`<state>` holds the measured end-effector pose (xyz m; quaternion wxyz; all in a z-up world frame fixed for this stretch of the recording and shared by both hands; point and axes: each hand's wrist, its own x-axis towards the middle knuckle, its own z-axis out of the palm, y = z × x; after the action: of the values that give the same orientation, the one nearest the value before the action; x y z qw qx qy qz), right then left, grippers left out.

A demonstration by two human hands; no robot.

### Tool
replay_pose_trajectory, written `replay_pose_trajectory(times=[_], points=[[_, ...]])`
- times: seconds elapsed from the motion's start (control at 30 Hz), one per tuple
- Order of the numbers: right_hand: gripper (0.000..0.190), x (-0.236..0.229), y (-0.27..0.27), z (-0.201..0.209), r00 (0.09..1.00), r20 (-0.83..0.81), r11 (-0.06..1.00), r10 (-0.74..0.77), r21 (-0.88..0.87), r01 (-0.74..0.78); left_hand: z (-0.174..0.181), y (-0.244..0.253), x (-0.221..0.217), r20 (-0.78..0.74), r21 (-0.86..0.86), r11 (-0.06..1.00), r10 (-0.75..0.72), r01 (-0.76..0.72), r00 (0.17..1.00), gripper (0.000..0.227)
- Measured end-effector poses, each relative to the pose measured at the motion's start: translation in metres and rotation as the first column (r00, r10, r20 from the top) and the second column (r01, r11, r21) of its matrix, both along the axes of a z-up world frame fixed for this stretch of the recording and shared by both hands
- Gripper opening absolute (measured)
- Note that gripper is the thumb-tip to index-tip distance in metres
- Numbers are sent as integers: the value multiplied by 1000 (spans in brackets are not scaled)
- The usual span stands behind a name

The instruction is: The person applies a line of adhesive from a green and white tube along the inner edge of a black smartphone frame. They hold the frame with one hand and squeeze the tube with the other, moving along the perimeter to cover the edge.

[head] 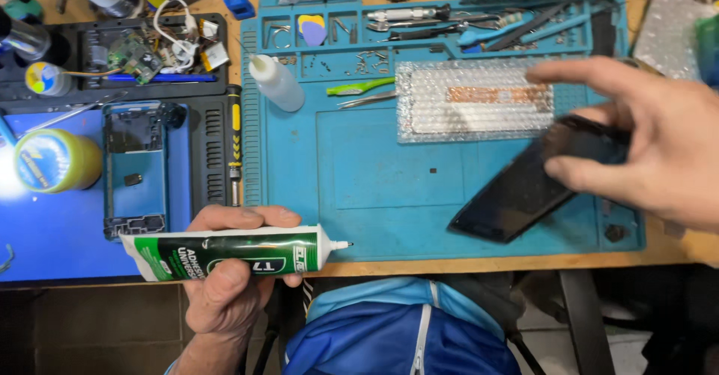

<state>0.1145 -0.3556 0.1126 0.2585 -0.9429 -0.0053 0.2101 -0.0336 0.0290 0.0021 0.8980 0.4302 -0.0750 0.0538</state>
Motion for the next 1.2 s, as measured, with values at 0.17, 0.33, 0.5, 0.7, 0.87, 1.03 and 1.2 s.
replay_pose_trajectory(times=[0.17, 0.33, 0.5, 0.7, 0.87, 1.03, 1.2], points=[[93, 14, 36, 23, 995, -81, 950, 61, -302, -82, -13, -5, -9, -55, -11, 1000, -9, 8, 998, 41], [90, 18, 0, -1, 991, -124, 995, 45, 89, -34, -12, -3, -13, -112, 14, 999, -39, 41, 993, 42], [101, -13, -46, -60, 975, -205, 478, -82, 850, 219, -2, -14, -13, -117, 88, 994, -46, 56, 992, 45], [63, -44, -2, -111, 882, -71, 357, -466, 897, 261, 34, -48, -10, -162, 227, 967, -81, 117, 984, 52], [65, -53, 38, -107, 890, 115, 473, -440, 873, 121, 15, -55, -2, 111, 573, 816, 11, -72, 994, 45], [60, -54, 63, -104, 890, 236, 617, -390, 784, 62, -6, -60, 6, 434, 627, 712, 18, -316, 901, 34], [61, -54, 64, -108, 846, 281, 652, -452, 752, 99, 19, -64, 1, 243, 852, 513, -218, -101, 945, 29]])
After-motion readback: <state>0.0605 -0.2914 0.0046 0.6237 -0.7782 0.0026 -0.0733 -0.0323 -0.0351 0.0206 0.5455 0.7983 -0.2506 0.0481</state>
